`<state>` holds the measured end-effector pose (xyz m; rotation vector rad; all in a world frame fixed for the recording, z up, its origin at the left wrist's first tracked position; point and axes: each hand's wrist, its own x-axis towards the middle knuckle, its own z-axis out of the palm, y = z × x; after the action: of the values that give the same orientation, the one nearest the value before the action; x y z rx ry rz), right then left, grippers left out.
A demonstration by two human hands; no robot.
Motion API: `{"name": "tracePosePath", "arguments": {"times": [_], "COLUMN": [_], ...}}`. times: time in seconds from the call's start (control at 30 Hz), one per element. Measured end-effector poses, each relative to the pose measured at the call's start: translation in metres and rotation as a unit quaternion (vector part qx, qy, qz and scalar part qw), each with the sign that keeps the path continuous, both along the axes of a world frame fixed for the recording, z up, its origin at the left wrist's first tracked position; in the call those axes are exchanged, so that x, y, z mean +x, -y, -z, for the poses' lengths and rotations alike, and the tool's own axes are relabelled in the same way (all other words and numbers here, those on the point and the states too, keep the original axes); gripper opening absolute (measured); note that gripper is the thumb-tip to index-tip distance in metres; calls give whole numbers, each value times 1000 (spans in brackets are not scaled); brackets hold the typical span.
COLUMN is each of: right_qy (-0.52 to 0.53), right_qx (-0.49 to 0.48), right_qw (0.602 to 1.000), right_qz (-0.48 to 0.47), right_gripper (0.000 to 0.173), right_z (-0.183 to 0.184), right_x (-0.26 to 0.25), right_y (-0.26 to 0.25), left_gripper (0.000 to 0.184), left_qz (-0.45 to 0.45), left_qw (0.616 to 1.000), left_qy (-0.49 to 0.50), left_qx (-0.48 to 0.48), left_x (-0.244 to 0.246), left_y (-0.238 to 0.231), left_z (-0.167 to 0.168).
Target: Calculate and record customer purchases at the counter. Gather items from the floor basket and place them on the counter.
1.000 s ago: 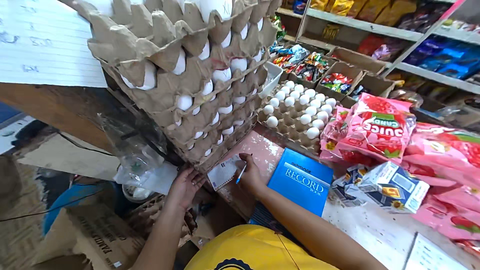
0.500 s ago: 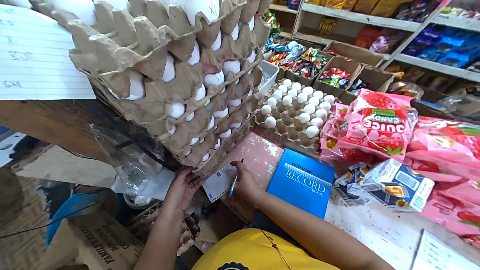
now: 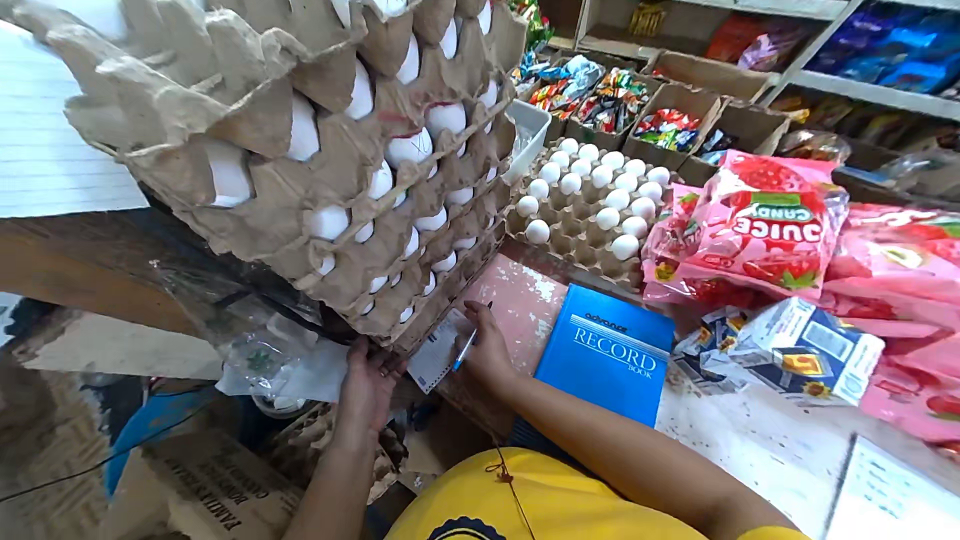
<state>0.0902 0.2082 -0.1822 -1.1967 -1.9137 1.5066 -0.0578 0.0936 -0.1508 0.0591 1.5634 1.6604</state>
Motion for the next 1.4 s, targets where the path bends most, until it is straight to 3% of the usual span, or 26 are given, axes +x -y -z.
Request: {"name": "tracePosePath", "arguments": {"times": [0.13,0.23,0.27,0.33,0.4,0.43,0.5,0.6,0.77,0.97,1.13,1.4], "right_qy": [-29,-35,-42,-52,-69,-75,-70,-66,-68,-76,-57,-57], "right_qx": [-21,9,24,49,84,107,157,189,213,252,260,260], "right_qw": [999,998,997,995,990,986,977,962,941,928,931,930], "right_qz": [29,54,61,74,90,102,127,183,256,263,250,252], "right_gripper": [63,58,55,48,41,39,36,34,35,32,31,29], "right_z": [-1,-5,-5,-8,-9,-9,-10,-6,2,17,20,23], "right_x": [17,41,52,75,101,115,141,178,211,214,211,213], "right_y": [-5,-10,-11,-9,-1,4,10,16,32,41,39,40], "left_gripper": [45,33,27,25,38,47,64,74,62,86,87,95], "left_qz": [-19,24,51,124,228,278,357,422,430,489,521,524], "left_qw": [994,946,901,756,639,613,598,589,603,566,543,526], "left_qy": [-102,-320,-426,-640,-735,-739,-716,-683,-658,-641,-643,-637], "left_qx": [36,53,59,54,8,-18,-51,-89,-135,-175,-142,-208], "left_x": [20,35,37,33,31,32,34,42,61,71,64,68], "left_y": [11,24,29,30,22,17,5,-14,-41,-58,-83,-109], "left_z": [39,71,80,88,82,80,76,61,41,43,42,35]}}
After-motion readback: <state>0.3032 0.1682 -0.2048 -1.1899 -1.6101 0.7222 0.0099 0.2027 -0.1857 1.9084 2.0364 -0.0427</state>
